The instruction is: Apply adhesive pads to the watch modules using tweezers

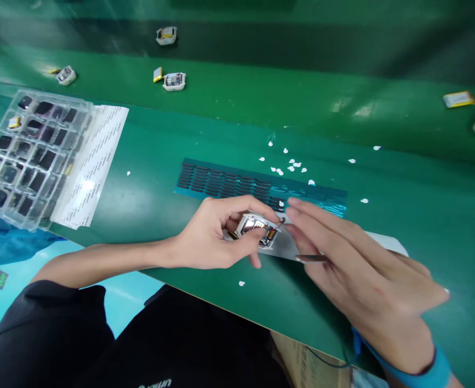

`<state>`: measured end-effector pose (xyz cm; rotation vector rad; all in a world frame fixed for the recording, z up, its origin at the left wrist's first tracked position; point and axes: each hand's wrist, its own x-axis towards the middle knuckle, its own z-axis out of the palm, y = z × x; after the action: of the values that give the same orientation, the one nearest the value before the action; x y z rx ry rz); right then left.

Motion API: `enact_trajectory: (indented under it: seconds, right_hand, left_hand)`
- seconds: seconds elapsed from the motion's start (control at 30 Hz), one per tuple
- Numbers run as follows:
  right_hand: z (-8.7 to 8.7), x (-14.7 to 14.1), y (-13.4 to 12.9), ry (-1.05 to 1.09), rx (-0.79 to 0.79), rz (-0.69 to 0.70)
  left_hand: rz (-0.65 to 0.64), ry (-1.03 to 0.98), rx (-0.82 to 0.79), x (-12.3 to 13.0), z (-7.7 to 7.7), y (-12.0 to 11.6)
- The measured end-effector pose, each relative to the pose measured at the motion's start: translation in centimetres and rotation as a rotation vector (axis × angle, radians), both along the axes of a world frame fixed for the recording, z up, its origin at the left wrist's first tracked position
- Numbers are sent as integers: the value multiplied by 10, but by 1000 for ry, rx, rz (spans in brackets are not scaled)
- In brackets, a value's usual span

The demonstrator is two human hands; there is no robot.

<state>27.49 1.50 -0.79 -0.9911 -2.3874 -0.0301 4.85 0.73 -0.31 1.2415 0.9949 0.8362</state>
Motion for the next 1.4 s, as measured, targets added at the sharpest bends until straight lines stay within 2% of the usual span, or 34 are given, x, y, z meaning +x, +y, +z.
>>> enact_trajectory:
  seconds: [0.23,0.43,0.57,0.73,0.83,0.97,1.1,1.23,1.4]
  right_hand:
    - [-5,6,-4,-132,47,129]
    - [-15,-2,-8,-59,118,153]
    - [-17,-6,-10,-65,91,159]
    - [-11,-11,-13,-4,-17,145]
    - [-6,-16,-13,163,-167,98]
    - [-1,-23,-12,369,-352,19]
    - [0,-27,-7,414,-496,-41]
    - [2,-24,-6,462,-532,-54]
    - [-2,-17,-4,524,-526,-102]
  left_hand:
    - [-22,147,195,-1,-7,-1]
    - [-29,148,166,0,-9,-4]
    - [37,199,313,1,-12,-7]
    - [124,298,541,0,-15,-8]
    - [88,308,604,-2,-12,-7]
    - [29,283,580,-4,-7,-6]
    - [-10,299,551,-6,-6,-6]
    - [-102,325,580,-8,-4,-4]
    - [-185,338,535,-17,12,2]
